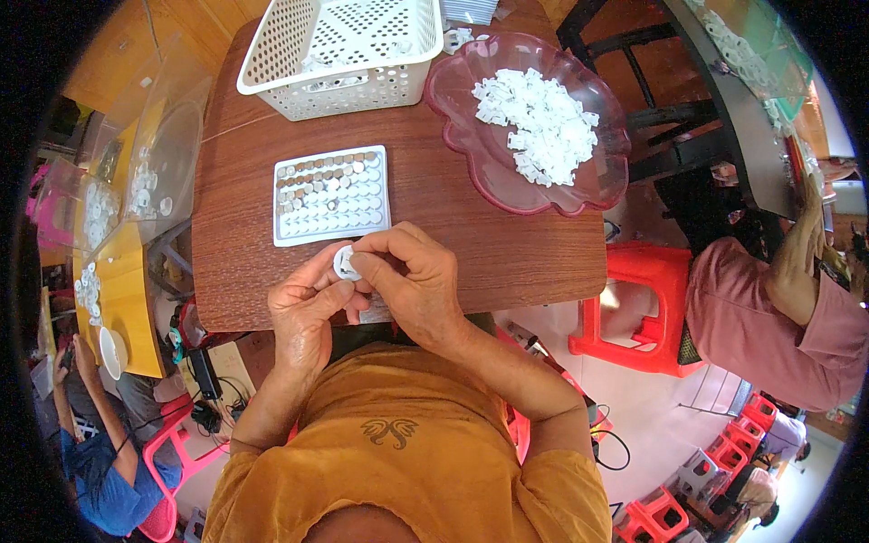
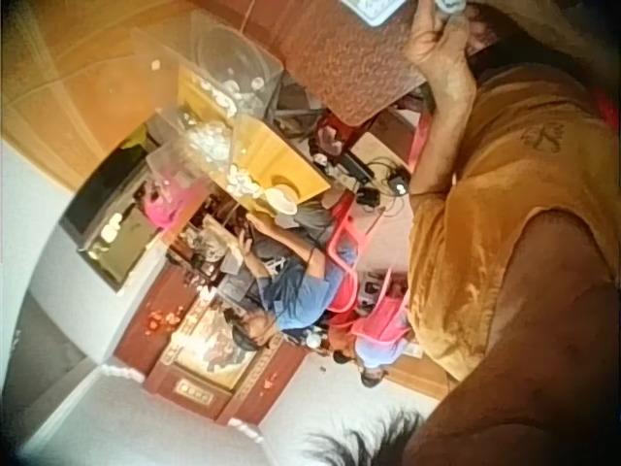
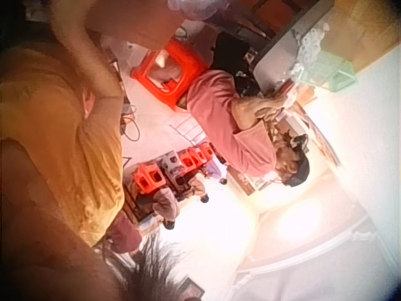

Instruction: The person assembles circular casings by hand, inserting internal parts and white filler material into them.

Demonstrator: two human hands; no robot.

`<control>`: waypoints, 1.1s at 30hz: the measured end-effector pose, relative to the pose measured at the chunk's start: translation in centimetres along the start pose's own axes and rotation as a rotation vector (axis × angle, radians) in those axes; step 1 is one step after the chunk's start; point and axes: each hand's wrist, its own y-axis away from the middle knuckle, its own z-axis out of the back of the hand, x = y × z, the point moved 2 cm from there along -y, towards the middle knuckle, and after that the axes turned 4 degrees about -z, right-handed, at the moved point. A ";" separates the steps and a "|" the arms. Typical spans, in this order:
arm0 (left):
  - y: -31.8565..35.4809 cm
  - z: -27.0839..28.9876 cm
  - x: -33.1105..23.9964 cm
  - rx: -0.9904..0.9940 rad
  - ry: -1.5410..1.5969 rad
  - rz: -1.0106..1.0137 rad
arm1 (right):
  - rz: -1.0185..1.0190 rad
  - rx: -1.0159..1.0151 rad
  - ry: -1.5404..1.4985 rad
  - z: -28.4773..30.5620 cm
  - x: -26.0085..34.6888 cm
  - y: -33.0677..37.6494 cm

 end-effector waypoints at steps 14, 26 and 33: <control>-0.3 -0.1 -0.1 -0.044 0.033 0.073 | 0.468 -0.063 0.421 -0.1 -0.3 -0.2; -0.5 0.4 0.1 -0.102 0.085 0.034 | 0.398 0.042 0.336 0.2 -0.1 0.1; -0.9 1.1 -0.3 -0.039 0.242 0.225 | 0.664 0.202 0.560 1.4 0.8 -0.4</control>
